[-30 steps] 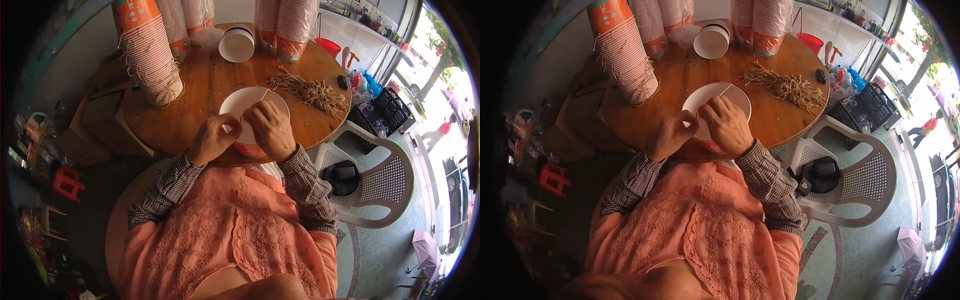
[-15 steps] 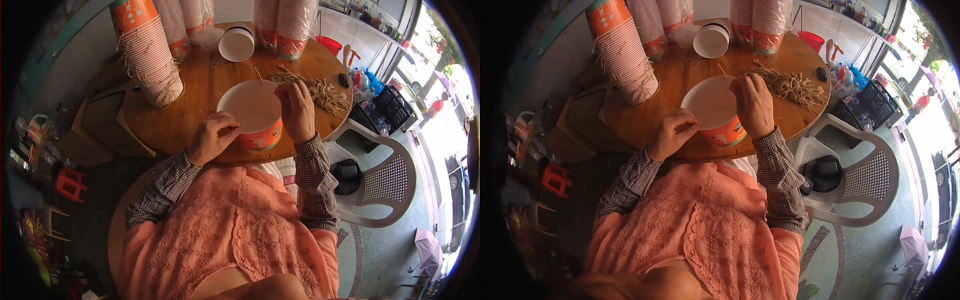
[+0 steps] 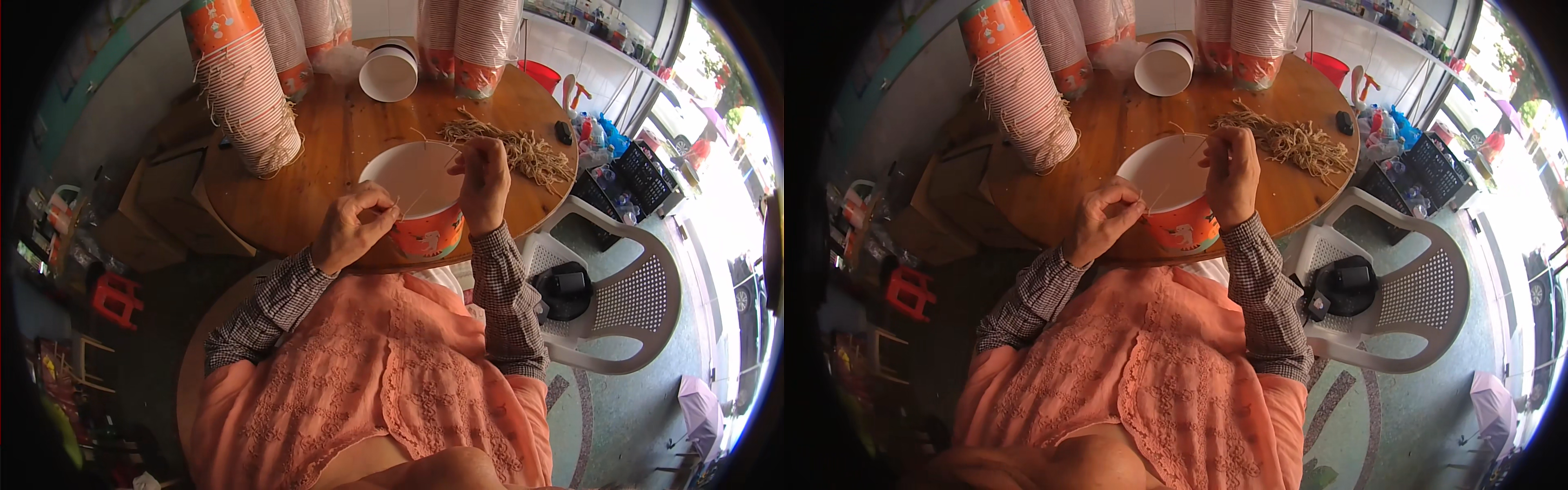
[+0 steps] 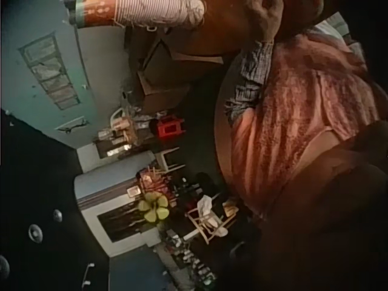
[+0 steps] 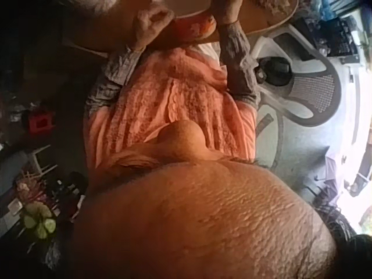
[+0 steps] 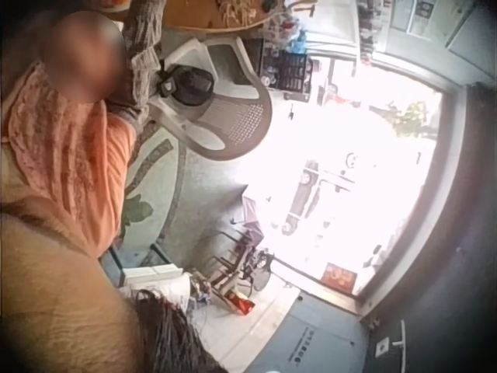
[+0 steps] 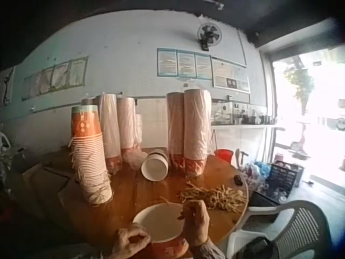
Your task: Threading and knotting twine handles onto decorative paper buckets.
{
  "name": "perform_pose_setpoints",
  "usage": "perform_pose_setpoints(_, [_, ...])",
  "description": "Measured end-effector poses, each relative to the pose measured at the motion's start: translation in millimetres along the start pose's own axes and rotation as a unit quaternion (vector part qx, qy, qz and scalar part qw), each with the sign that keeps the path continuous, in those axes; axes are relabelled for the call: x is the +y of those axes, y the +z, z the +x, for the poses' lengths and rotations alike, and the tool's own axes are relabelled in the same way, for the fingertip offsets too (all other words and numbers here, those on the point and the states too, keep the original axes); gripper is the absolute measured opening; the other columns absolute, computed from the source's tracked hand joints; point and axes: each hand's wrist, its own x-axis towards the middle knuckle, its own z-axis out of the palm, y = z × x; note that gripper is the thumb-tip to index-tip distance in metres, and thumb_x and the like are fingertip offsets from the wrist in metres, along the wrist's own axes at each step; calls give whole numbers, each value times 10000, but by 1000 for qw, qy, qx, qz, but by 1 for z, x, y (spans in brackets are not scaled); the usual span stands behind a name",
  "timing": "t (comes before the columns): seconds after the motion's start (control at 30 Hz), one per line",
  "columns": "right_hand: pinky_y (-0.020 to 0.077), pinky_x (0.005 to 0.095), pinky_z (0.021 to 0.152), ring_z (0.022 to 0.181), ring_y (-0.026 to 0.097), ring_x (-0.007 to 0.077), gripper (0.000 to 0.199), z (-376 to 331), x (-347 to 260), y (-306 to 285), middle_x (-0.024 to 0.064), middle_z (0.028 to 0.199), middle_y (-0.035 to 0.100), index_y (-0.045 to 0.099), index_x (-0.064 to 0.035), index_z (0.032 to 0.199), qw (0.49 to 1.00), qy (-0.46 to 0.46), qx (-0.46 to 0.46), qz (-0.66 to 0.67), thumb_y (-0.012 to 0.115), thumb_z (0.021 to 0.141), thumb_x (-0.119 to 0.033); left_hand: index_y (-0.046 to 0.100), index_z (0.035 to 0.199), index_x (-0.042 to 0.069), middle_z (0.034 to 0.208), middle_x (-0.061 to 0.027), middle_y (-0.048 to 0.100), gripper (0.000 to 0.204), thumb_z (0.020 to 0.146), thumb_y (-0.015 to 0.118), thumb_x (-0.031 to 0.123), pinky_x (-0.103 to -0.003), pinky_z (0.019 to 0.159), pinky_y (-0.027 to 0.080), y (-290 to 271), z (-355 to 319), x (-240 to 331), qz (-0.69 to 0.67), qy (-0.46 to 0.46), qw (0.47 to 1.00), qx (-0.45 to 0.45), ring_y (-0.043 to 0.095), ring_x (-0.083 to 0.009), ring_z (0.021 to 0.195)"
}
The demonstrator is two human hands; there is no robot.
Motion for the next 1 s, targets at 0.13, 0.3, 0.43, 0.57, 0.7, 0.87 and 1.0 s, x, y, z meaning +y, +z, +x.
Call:
perform_pose_setpoints(0.13, [551, 257, 556, 684, 611, 157, 40, -1, -4, -1, 96, 873, 515, 505, 17, 949, 999, -11, -37, -14, 508, 912, 32, 617, 823, -12, 809, -35, 610, 99, 864, 646, 73, -230, 705, 476, 6, 1, 10, -4, -29, 998, -55, 589, -106, 778])
perform_pose_setpoints(0.3, [522, 280, 606, 710, 616, 190, 55, -20, 13, -11, 103, 867, 535, 519, 12, 941, 999, 39, -14, 21, 533, 894, 37, 622, 816, 36, 811, -46, 623, 65, 831, 675, 70, -301, 736, 461, 1, -5, -7, 75, 66, 995, -16, 598, -185, 772])
perform_pose_setpoints(0.43, [473, 360, 654, 786, 588, 304, 74, -9, -2, -25, 121, 816, 554, 563, -18, 902, 983, -88, -90, -135, 593, 839, 7, 619, 812, 66, 819, -51, 620, 95, 791, 711, 79, -336, 765, 439, -16, -7, -10, 216, 151, 965, -7, 583, -236, 811])
perform_pose_setpoints(0.57, [466, 408, 644, 778, 552, 345, 72, -4, -1, -42, 135, 839, 559, 574, -16, 887, 942, -148, -206, -219, 618, 832, -30, 616, 828, 74, 832, -48, 611, 113, 782, 719, 79, -343, 761, 439, -41, -13, -24, 246, 164, 955, -5, 572, -241, 819])
perform_pose_setpoints(0.7, [499, 390, 688, 824, 581, 333, 149, -44, 8, -38, 127, 896, 571, 612, -54, 923, 949, -110, -253, -155, 671, 787, -54, 623, 848, 120, 858, -17, 608, 103, 802, 702, 168, -348, 790, 448, -42, -15, -29, 253, 137, 958, -3, 569, -241, 840])
perform_pose_setpoints(0.87, [531, 382, 743, 912, 607, 284, 377, -94, -3, -15, 129, 1122, 530, 627, -89, 1105, 943, -71, -272, -181, 697, 736, -48, 625, 846, 67, 829, -45, 606, 125, 790, 724, 118, -338, 774, 449, -41, -11, -31, 247, 157, 956, 5, 576, -243, 827])
perform_pose_setpoints(1.0, [515, 387, 810, 989, 586, 290, 412, -93, 0, -14, 136, 1169, 519, 609, -87, 1147, 921, -156, -259, -246, 669, 740, -61, 653, 872, 65, 834, -44, 612, 165, 773, 748, 157, -349, 805, 451, -35, -14, -29, 236, 176, 956, -13, 589, -231, 799])
